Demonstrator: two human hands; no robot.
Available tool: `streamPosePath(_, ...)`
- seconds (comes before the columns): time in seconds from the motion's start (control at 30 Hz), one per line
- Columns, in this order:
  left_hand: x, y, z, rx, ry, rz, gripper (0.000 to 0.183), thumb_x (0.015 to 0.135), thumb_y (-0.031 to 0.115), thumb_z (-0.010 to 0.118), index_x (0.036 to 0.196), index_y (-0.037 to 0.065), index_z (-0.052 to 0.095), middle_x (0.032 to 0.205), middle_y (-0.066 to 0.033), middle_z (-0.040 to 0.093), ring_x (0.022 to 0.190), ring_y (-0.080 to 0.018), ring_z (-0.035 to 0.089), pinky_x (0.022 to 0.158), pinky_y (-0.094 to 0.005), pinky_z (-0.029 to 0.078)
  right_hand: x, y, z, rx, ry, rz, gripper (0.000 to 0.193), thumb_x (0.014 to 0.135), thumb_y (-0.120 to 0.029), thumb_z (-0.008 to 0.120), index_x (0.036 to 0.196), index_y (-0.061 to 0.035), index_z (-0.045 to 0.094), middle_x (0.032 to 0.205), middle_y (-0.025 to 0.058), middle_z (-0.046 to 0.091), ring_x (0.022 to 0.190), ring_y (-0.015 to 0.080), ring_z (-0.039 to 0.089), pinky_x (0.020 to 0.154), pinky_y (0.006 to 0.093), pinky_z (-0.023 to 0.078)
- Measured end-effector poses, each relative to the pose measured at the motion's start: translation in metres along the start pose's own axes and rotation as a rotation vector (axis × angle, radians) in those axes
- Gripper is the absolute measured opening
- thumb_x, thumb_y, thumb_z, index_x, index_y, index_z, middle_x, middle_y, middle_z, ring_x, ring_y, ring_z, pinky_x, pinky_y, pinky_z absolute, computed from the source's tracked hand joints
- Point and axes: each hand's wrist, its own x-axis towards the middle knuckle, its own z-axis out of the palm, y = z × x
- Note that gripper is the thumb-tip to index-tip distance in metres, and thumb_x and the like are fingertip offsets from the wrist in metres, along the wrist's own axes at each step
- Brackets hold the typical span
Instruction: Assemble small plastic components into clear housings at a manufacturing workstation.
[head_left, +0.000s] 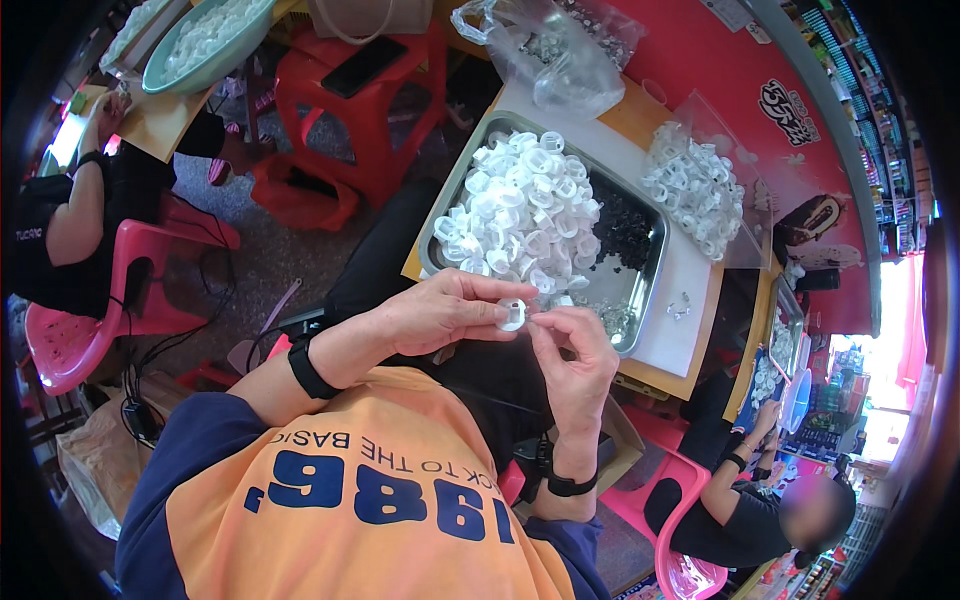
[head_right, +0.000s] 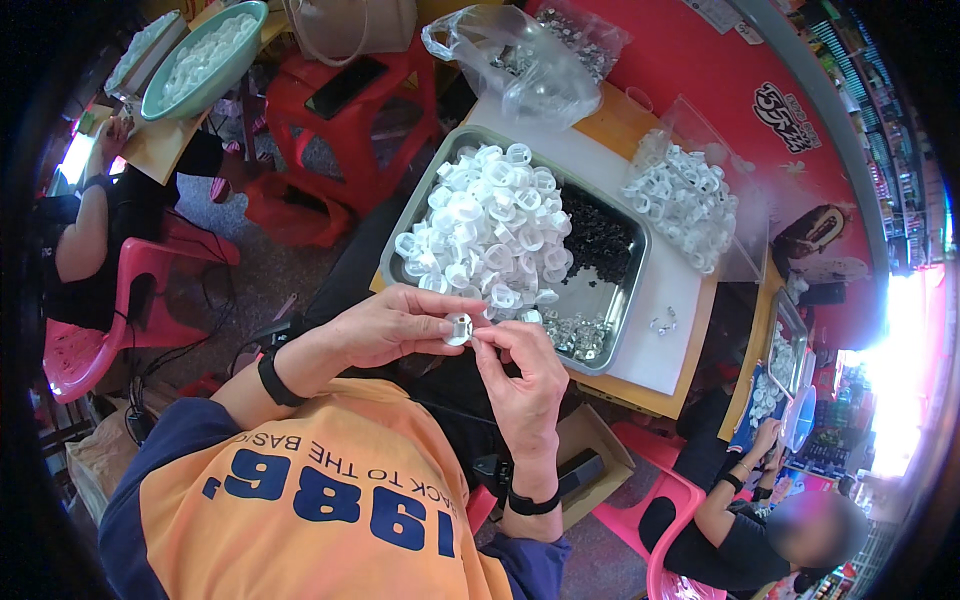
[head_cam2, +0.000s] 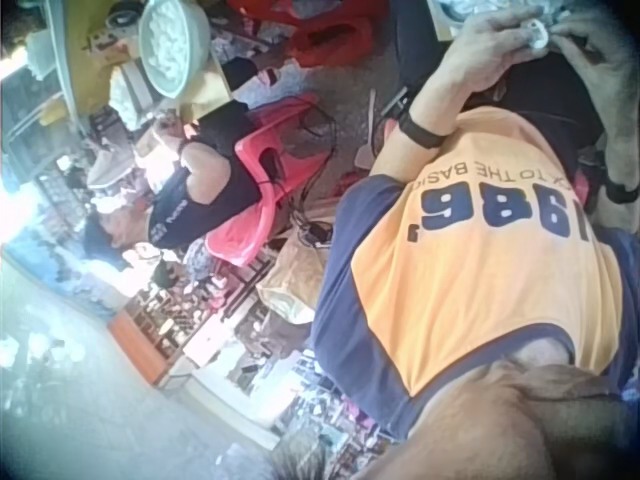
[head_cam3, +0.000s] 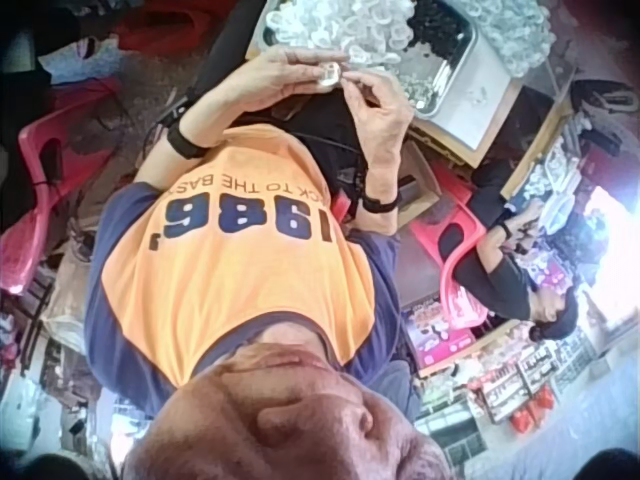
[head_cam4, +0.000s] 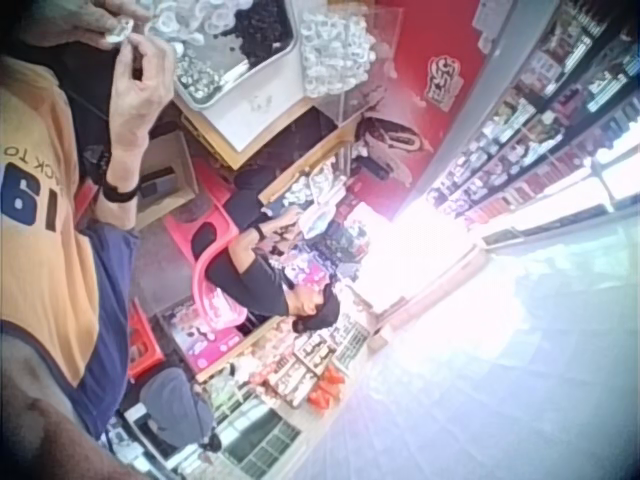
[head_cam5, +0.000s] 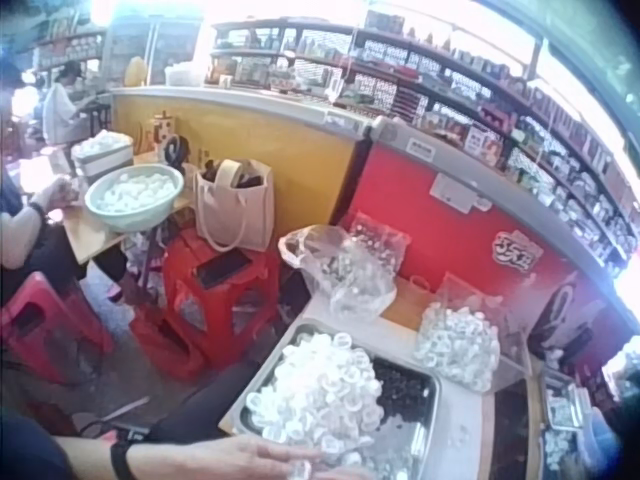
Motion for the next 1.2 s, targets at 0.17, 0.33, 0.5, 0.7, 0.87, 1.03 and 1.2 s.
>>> streamPosePath(0.17, -0.001, -0.003, 0.001, 0.010, 0.031, 0.043, 0.040, 0.099, 0.003, 0.048, 0.139, -0.002, 0.045, 0.137, -0.0107, 0.051, 0.120, -0.0145, 0.055, 0.105, -0.0288, 0.045, 0.002, 0.001, 0.003, -0.151, -0.018, -0.135, 0.015, 0.079, 0.004, 0.072, 0.092, -0.0035, 0.069, 0.093, 0.0073, 0.063, 0.080, 0.0188, 0.063, 0.068, 0.0289, 0.051)
streamPosePath(0.33, -0.003, -0.001, -0.006, -0.066, -0.023, 0.072, 0.041, 0.099, 0.002, 0.049, 0.139, -0.002, 0.046, 0.137, -0.0114, 0.051, 0.120, -0.0146, 0.054, 0.105, -0.0285, 0.045, 0.005, 0.003, 0.008, -0.205, -0.034, -0.184, 0.014, 0.079, 0.003, 0.071, 0.091, -0.0033, 0.068, 0.095, 0.0073, 0.063, 0.083, 0.0205, 0.064, 0.070, 0.0310, 0.052)
streamPosePath(0.5, -0.003, -0.001, -0.003, 0.042, 0.020, 0.063, 0.042, 0.097, 0.002, 0.053, 0.138, -0.002, 0.047, 0.132, -0.0111, 0.056, 0.116, -0.0143, 0.057, 0.103, -0.0274, 0.046, 0.003, 0.001, 0.009, -0.167, -0.043, -0.085, 0.013, 0.078, 0.004, 0.071, 0.090, -0.0021, 0.067, 0.095, 0.0073, 0.063, 0.085, 0.0214, 0.064, 0.072, 0.0312, 0.052)
streamPosePath(0.7, -0.001, -0.005, 0.001, 0.233, 0.126, 0.069, 0.037, 0.094, 0.002, 0.058, 0.131, -0.001, 0.056, 0.127, -0.0078, 0.060, 0.111, -0.0114, 0.059, 0.098, -0.0254, 0.047, 0.002, 0.006, 0.008, -0.225, -0.034, -0.102, 0.013, 0.077, 0.003, 0.072, 0.088, -0.0012, 0.067, 0.091, 0.0081, 0.062, 0.084, 0.0232, 0.063, 0.074, 0.0321, 0.051)
streamPosePath(0.87, 0.002, -0.016, -0.002, 0.428, 0.136, 0.286, 0.036, 0.091, 0.000, 0.062, 0.127, 0.002, 0.062, 0.123, -0.0057, 0.063, 0.110, -0.0108, 0.058, 0.098, -0.0264, 0.046, 0.002, 0.008, 0.010, -0.384, -0.050, -0.182, 0.012, 0.076, -0.001, 0.073, 0.087, -0.0038, 0.068, 0.090, 0.0068, 0.061, 0.085, 0.0247, 0.061, 0.077, 0.0349, 0.047)
streamPosePath(1.03, 0.004, -0.016, -0.005, 0.284, 0.153, 0.225, 0.037, 0.091, 0.001, 0.062, 0.128, 0.001, 0.060, 0.122, -0.0091, 0.063, 0.110, -0.0135, 0.060, 0.098, -0.0270, 0.048, 0.001, 0.009, 0.013, -0.506, -0.052, -0.303, 0.014, 0.077, -0.001, 0.073, 0.090, -0.0055, 0.069, 0.090, 0.0060, 0.061, 0.086, 0.0239, 0.061, 0.078, 0.0354, 0.046)
streamPosePath(1.2, 0.004, -0.013, -0.004, 0.042, 0.179, 0.110, 0.039, 0.092, 0.003, 0.062, 0.130, -0.002, 0.056, 0.123, -0.0141, 0.062, 0.109, -0.0183, 0.063, 0.098, -0.0301, 0.051, -0.001, 0.010, 0.013, -0.533, -0.033, -0.341, 0.018, 0.078, -0.001, 0.073, 0.095, -0.0058, 0.069, 0.091, 0.0060, 0.061, 0.085, 0.0238, 0.061, 0.077, 0.0351, 0.046)
